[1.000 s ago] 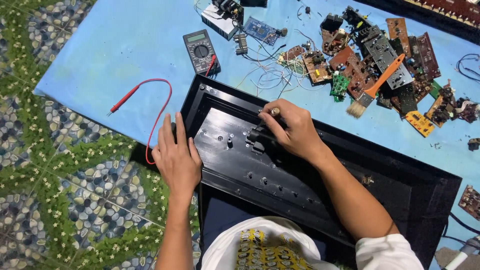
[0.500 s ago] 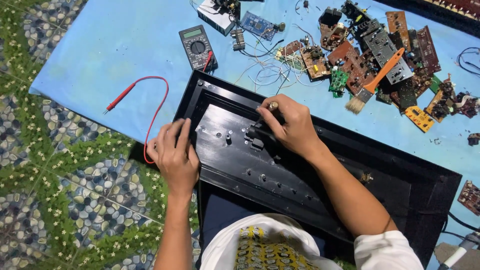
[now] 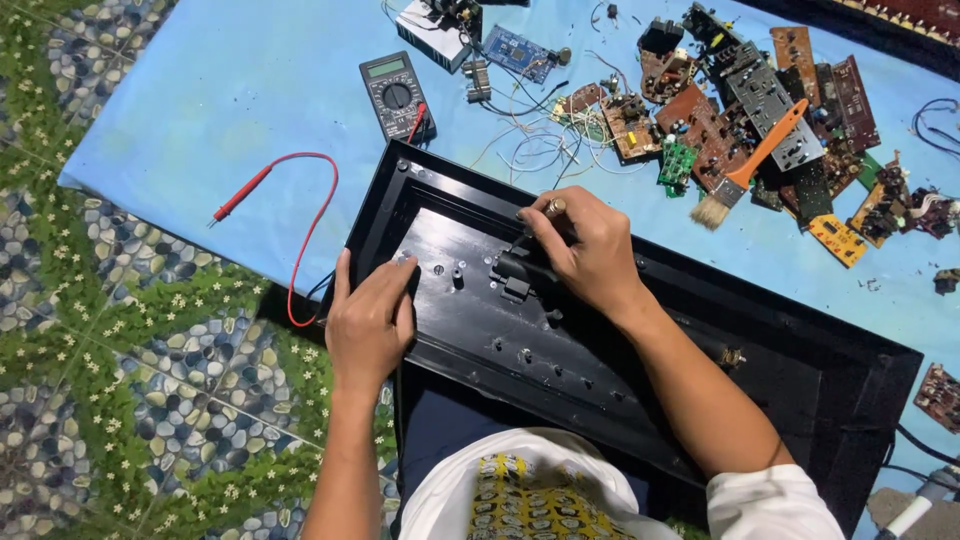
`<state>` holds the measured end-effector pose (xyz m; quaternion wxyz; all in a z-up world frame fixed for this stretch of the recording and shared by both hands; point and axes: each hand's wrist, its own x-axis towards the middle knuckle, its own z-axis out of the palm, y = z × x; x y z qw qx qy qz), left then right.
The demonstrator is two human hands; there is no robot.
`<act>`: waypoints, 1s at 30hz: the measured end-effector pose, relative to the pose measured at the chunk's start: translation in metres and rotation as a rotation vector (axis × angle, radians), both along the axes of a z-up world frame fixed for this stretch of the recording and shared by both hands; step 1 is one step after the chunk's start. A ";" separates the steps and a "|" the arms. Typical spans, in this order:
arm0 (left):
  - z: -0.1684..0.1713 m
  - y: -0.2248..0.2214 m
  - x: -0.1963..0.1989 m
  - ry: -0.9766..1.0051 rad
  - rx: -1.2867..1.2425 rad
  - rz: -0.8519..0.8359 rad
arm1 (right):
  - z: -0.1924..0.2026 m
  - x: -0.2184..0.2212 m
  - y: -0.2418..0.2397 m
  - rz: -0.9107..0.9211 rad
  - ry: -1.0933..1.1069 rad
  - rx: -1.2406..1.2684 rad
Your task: The person removes screws from the interior of a keyboard case using a manual screwdriver.
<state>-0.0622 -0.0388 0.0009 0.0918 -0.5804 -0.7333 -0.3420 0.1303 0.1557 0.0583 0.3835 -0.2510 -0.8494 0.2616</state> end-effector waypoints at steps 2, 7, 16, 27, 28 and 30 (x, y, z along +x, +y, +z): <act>0.000 0.000 0.000 -0.004 -0.008 0.008 | -0.001 0.000 -0.001 0.008 -0.006 0.001; 0.001 0.002 0.002 -0.062 -0.005 0.035 | -0.002 -0.001 -0.001 0.026 -0.010 0.003; 0.003 0.002 0.001 -0.076 0.034 0.067 | 0.003 0.003 0.000 0.028 -0.131 0.054; 0.005 0.002 0.002 -0.052 0.035 0.072 | 0.022 -0.007 0.005 0.028 -0.512 0.096; 0.004 0.003 0.002 -0.052 0.034 0.074 | 0.022 -0.008 0.006 0.031 -0.513 0.096; 0.003 0.003 0.001 -0.048 0.034 0.079 | 0.020 -0.011 0.007 0.012 -0.597 0.101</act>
